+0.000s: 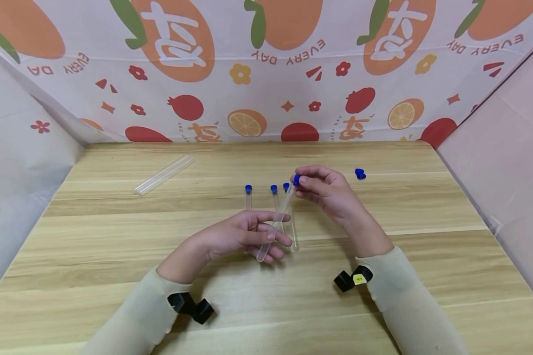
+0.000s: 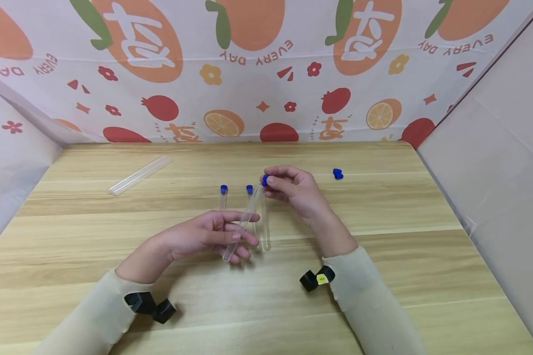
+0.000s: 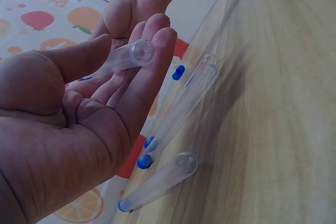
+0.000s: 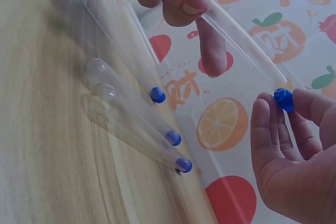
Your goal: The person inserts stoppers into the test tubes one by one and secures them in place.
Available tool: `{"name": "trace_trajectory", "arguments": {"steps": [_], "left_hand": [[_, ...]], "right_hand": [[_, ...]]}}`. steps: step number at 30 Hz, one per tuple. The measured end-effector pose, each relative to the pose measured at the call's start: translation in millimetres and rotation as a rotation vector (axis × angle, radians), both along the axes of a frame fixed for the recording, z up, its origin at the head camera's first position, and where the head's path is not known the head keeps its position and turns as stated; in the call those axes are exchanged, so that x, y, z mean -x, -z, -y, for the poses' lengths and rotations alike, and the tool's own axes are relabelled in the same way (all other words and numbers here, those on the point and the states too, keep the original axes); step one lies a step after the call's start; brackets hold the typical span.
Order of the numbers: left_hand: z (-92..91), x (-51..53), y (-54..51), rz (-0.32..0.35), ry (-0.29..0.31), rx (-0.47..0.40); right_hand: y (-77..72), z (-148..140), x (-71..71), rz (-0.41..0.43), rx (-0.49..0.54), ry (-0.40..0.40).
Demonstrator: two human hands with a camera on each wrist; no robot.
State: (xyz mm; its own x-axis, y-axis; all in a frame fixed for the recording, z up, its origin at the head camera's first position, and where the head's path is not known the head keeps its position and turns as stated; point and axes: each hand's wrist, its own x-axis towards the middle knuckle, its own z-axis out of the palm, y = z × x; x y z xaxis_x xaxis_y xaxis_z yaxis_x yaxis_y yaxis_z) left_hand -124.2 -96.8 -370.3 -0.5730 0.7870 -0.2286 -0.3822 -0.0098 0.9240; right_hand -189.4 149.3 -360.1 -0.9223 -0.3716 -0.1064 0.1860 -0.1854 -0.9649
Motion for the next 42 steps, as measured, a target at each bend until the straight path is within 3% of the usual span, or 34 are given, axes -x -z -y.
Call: {"name": "trace_trajectory", "arguments": {"steps": [14, 26, 42], "left_hand": [[-0.7, 1.3, 0.1, 0.005, -0.027, 0.003], [-2.7, 3.0, 0.9, 0.014, -0.202, -0.004], [-4.3, 1.3, 1.9, -0.018, -0.277, 0.007]], "right_hand": [[1.9, 1.2, -1.6, 0.002, 0.002, -0.013], [3.1, 1.6, -0.5, -0.014, 0.032, 0.042], [4.5, 3.5, -1.9, -0.012, 0.058, 0.074]]}}
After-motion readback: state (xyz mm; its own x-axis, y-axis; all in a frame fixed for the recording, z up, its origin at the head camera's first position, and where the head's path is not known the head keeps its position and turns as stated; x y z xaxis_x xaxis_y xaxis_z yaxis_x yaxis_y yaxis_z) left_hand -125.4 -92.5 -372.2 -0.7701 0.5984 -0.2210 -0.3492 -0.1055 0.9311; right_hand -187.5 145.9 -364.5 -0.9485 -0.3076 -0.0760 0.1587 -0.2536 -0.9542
